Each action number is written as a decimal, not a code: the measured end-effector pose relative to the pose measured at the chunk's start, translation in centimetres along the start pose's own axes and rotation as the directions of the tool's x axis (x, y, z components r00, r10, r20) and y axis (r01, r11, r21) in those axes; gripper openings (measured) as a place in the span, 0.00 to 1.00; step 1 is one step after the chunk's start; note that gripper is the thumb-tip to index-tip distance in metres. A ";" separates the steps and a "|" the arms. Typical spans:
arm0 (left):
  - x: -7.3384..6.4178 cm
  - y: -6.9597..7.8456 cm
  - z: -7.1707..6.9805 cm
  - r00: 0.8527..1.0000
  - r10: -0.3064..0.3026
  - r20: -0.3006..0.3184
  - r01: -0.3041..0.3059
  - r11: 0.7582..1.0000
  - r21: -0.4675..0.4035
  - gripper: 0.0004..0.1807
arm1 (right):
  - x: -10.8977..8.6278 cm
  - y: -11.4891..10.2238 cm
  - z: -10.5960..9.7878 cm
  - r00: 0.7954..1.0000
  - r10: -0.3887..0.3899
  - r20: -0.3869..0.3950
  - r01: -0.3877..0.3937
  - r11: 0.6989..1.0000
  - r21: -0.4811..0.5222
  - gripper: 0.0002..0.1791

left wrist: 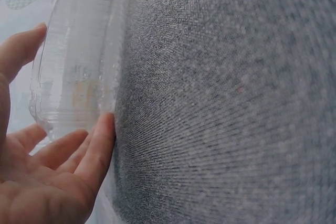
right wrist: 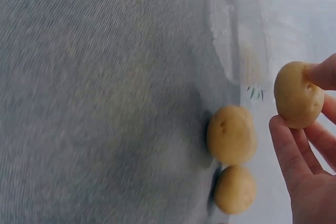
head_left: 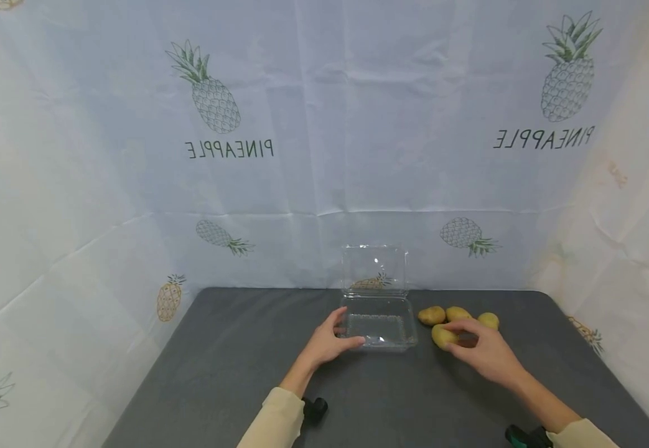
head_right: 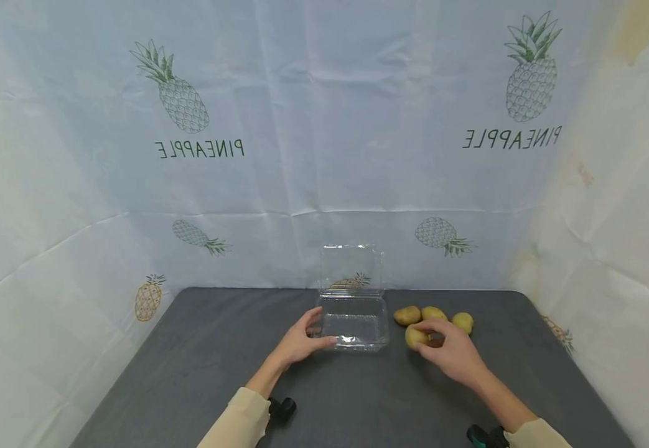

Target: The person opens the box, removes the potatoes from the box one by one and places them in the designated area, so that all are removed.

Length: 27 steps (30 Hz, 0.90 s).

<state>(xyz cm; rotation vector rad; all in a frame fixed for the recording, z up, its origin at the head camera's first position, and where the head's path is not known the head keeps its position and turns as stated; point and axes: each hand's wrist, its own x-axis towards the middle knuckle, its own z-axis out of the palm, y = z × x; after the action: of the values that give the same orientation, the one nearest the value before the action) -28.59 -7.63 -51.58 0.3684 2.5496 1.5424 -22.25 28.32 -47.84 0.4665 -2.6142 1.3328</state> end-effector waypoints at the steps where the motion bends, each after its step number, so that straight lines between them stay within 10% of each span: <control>1: 0.0 0.0 -0.1 1.000 0.000 0.000 0.000 1.000 -0.002 0.51 | 0.0 0.1 -0.2 1.000 0.005 -0.002 -0.005 1.000 -0.005 0.20; 27: -0.1 0.0 0.0 1.000 -0.001 0.006 0.002 1.000 -0.004 0.51 | -0.3 4.6 -2.3 0.990 0.123 -0.073 -0.138 0.954 -0.267 0.22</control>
<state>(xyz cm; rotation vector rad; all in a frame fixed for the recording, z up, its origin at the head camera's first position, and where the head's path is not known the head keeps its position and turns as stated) -28.53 -7.65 -51.53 0.3702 2.5412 1.5432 -23.59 32.79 -50.08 0.2152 -2.7643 0.9802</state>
